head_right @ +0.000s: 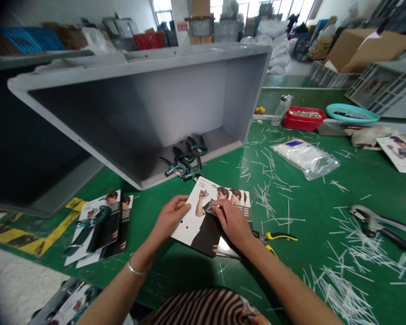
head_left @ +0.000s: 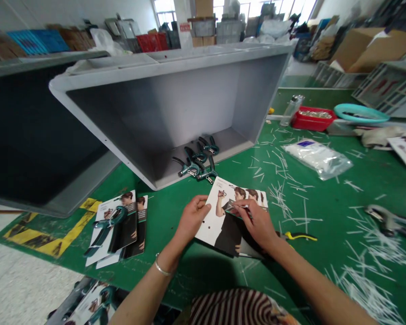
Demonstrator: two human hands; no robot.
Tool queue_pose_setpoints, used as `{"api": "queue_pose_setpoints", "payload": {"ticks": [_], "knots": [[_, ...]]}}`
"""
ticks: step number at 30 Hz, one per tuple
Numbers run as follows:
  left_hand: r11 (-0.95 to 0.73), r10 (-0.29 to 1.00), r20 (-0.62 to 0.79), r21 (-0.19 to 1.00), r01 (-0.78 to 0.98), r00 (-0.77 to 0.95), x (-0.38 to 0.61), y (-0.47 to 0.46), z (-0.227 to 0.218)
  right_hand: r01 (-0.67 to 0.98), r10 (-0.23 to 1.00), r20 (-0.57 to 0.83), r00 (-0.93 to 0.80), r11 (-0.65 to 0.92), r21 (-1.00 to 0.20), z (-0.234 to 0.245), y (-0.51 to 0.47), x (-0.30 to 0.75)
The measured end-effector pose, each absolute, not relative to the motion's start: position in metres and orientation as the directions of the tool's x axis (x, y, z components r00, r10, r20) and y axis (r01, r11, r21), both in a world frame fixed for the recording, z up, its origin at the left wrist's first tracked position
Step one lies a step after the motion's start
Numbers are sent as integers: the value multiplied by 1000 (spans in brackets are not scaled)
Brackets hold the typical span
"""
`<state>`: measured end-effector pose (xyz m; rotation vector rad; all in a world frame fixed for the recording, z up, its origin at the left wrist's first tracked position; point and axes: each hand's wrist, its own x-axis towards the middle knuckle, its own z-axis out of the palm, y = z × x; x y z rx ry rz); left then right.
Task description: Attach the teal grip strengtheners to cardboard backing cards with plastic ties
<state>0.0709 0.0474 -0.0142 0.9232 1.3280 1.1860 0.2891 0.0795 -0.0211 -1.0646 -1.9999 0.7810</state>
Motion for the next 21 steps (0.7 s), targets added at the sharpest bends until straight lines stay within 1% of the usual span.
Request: {"api": "queue_pose_setpoints", "payload": {"ticks": [3, 5, 7, 10, 12, 13, 15, 16, 17, 18, 19, 21], "knots": [[177, 972, -202, 966, -190, -122, 70, 47, -16, 326, 893, 303, -333, 411, -851, -27, 73, 278], [154, 974, -177, 975, -157, -142, 72, 45, -26, 272, 911, 300, -282, 376, -886, -31, 69, 271], [165, 975, -168, 986, -33, -148, 76, 43, -37, 249, 916, 288, -281, 359, -900, -34, 67, 268], [181, 978, -166, 977, 115, -127, 79, 38, -44, 240, 900, 295, -320, 378, -894, -35, 67, 267], [135, 988, -109, 954, 266, -110, 80, 35, -37, 228, 893, 301, -335, 386, -894, -35, 68, 269], [117, 990, -79, 921, 371, -116, 80, 33, -32, 221, 894, 294, -337, 379, -899, -34, 69, 270], [134, 985, -42, 804, 579, -170, 79, 29, -21, 207, 904, 267, -334, 347, -915, -34, 70, 271], [162, 978, -40, 755, 636, -203, 78, 27, -17, 199, 910, 251, -330, 327, -924, -34, 70, 272], [180, 975, -47, 735, 654, -216, 78, 25, -13, 190, 915, 238, -327, 310, -932, -34, 70, 273], [173, 979, -61, 754, 633, -195, 77, 22, -11, 182, 917, 230, -325, 299, -937, -34, 70, 274], [144, 988, -82, 803, 578, -132, 75, 19, -9, 176, 918, 227, -325, 295, -939, -34, 70, 274], [93, 991, -126, 907, 412, 54, 71, 13, -6, 170, 917, 234, -322, 299, -939, -34, 70, 275]]}}
